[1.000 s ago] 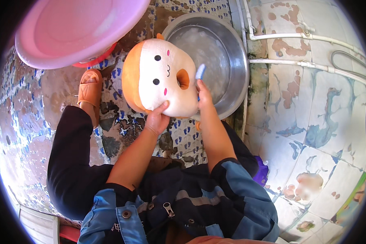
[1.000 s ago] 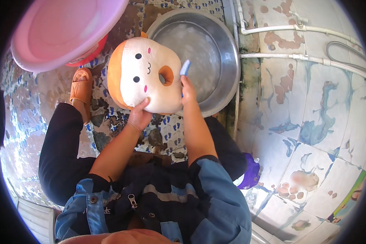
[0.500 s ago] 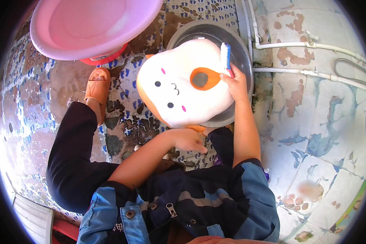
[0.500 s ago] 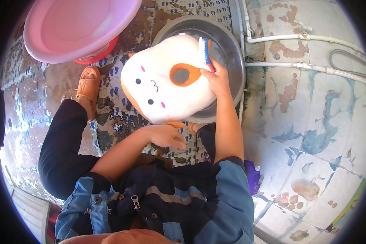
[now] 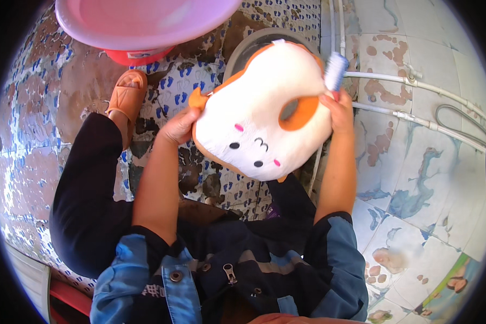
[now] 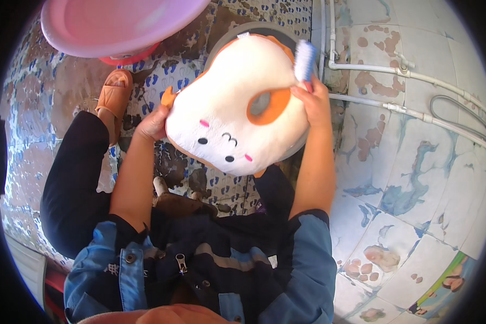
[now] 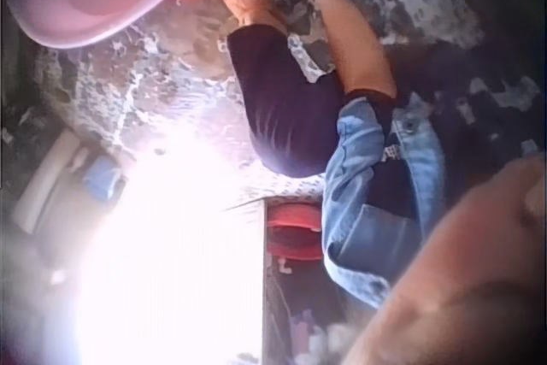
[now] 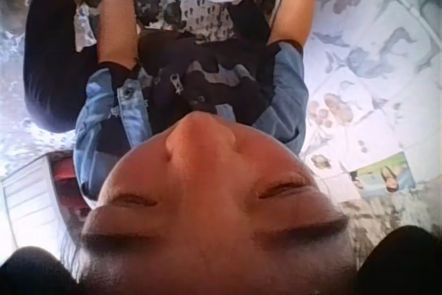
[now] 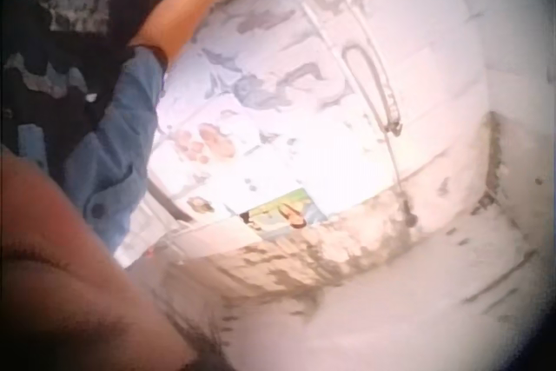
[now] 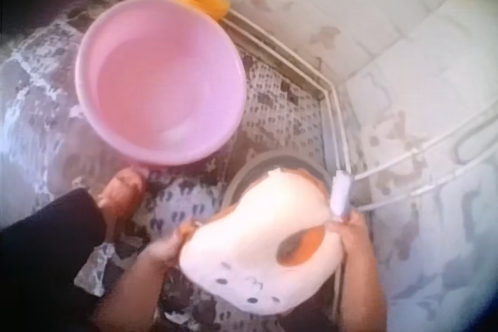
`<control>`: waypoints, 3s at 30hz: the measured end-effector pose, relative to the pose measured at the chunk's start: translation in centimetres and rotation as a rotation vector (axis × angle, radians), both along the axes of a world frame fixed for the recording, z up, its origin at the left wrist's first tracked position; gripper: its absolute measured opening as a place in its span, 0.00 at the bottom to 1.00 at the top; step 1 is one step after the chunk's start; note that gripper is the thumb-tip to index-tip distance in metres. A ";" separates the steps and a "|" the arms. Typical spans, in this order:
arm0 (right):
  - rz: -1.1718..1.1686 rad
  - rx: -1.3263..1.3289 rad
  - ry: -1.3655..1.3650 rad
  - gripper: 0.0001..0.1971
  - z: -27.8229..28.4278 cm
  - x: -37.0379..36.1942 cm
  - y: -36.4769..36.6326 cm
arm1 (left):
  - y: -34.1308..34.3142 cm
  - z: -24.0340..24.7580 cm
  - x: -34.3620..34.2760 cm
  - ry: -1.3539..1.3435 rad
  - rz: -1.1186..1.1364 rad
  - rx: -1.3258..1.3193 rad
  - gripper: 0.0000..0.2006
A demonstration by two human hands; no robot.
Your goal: The person scrubs a plush donut toy with a pink brush and a blue brush in a metal basin filled with soapy water. They rinse the brushes under a running tap and continue scrubbing the toy, focusing on the face and edges.
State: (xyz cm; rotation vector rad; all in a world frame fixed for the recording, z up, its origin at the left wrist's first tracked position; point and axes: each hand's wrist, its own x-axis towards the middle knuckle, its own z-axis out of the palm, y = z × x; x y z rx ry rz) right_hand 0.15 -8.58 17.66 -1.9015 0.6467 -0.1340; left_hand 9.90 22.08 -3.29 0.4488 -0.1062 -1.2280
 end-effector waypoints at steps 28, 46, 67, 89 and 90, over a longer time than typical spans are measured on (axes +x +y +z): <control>0.486 -1.003 0.500 0.17 -10.4 12.0 10.4 | -1.7 -1.5 0.9 -0.358 0.217 0.580 0.39; 0.614 -0.741 0.112 0.22 -12.9 2.5 11.9 | 0.2 -4.6 -0.9 -0.005 0.321 0.382 0.42; 0.261 -0.428 0.092 0.21 -13.3 1.5 12.9 | -3.1 0.7 5.1 -0.540 -0.032 0.912 0.32; 0.419 -0.863 0.146 0.19 -18.6 9.9 7.9 | -3.2 -4.0 1.3 -0.132 0.242 0.667 0.21; 0.296 -0.900 0.269 0.18 -18.5 11.3 8.2 | -3.4 -3.7 1.5 -0.157 0.257 0.692 0.21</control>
